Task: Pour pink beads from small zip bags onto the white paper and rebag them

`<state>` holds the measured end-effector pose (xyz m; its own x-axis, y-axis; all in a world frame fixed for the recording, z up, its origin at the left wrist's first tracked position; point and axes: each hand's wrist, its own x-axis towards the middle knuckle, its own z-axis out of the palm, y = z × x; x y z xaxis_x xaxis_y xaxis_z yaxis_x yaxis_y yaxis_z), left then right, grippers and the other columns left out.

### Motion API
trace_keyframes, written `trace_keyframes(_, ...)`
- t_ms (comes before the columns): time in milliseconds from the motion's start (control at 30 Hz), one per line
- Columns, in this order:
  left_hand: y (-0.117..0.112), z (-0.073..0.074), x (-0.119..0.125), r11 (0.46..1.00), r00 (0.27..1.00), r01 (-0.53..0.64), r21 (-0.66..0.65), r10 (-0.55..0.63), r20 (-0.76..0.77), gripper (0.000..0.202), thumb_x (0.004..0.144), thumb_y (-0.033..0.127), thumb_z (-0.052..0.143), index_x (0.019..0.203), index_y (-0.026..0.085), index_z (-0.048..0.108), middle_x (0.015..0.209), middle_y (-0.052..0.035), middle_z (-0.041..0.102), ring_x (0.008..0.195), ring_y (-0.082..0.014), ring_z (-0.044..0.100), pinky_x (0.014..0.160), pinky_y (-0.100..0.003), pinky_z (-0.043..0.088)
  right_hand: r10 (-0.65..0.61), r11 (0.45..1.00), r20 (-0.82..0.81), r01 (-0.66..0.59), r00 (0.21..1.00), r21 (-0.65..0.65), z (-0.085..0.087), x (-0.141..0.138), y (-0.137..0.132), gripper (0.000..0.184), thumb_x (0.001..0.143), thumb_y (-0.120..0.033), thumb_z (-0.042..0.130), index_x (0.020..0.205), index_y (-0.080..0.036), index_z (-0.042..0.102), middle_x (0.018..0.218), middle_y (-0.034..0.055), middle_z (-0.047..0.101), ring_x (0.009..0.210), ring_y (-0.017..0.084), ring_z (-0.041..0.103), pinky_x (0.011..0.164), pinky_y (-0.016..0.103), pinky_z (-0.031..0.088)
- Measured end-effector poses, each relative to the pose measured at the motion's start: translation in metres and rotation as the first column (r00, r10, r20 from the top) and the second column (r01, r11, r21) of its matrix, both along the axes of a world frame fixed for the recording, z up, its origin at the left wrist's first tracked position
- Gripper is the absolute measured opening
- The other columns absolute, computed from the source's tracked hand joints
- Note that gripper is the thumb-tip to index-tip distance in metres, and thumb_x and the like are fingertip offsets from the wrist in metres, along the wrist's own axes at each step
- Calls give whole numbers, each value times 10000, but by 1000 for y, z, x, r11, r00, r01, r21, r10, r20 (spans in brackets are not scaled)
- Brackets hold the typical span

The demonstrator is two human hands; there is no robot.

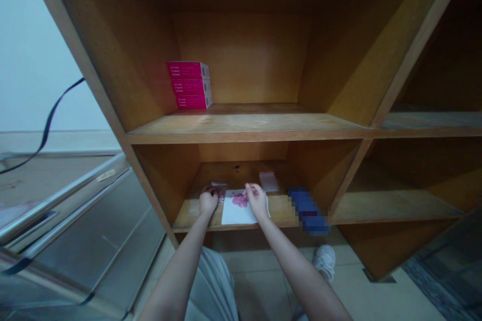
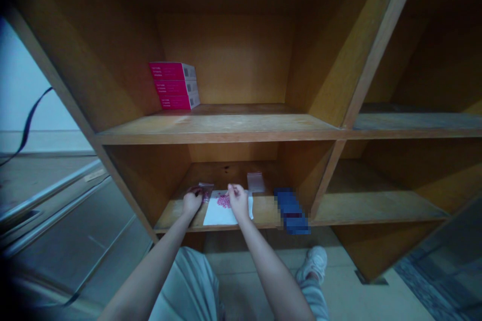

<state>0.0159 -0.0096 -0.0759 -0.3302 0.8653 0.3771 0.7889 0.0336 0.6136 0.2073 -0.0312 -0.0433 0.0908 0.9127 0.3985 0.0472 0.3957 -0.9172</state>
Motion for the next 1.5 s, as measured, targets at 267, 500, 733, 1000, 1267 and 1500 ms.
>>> trace_keyframes(267, 1, -2, -1, 1000, 1000, 10, -7, -10, -15, 232, 731, 186, 441, 799, 137, 657, 939, -100, 624, 885, -196, 579, 834, -274, 422, -379, 866, 794, 486, 476, 122, 14, 49, 24, 562, 772, -392, 443, 1242, -96, 359, 1254, 210, 400, 1091, 308, 420, 955, 513, 117)
trace_keyframes(500, 1, -1, 0, 1000, 1000, 5, 6, -5, -22, 210, 726, 188, 455, 769, 155, 658, 912, -94, 622, 933, -210, 555, 857, -291, 410, -180, 874, 924, 486, 337, -8, 11, 58, 30, 636, 782, -420, 394, 1320, -127, 223, 1285, 205, 360, 1033, 300, 472, 946, 547, 31)
trace_keyframes(733, -3, 3, 3, 1000, 1000, 9, 7, -9, -13, 212, 729, 191, 451, 750, 141, 655, 906, -102, 620, 898, -199, 562, 828, -283, 420, -193, 874, 905, 486, 379, -18, 13, 61, 32, 529, 800, -377, 353, 1264, -124, 344, 1188, 183, 468, 1025, 285, 481, 944, 544, 50)
trace_keyframes(1000, -3, 4, 3, 1000, 1000, 8, 11, -8, 4, 218, 731, 201, 449, 748, 136, 656, 918, -106, 621, 894, -203, 563, 826, -287, 419, -386, 859, 767, 503, 512, 96, 21, 67, 32, 357, 817, -230, 330, 1089, -172, 555, 1140, 126, 532, 1066, 252, 447, 959, 473, 137)
trace_keyframes(1267, -2, 2, 1, 999, 1000, 0, 37, -1, 24, 215, 730, 200, 441, 760, 148, 648, 905, -98, 620, 894, -203, 564, 830, -286, 416, -381, 921, 21, 377, 924, 95, 24, 47, 6, 341, 792, -335, 384, 928, -134, 624, 976, 117, 595, 916, 196, 517, 799, 312, 379)
trace_keyframes(1500, -23, 20, 6, 950, 988, -120, 289, 86, 127, 277, 784, 266, 380, 966, 145, 549, 1012, -114, 574, 997, -209, 513, 896, -331, 369, -96, 979, -475, -3, 875, -203, 12, 10, -32, 271, 644, -333, 606, 839, -145, 597, 787, 65, 640, 652, 146, 557, 590, 252, 416)
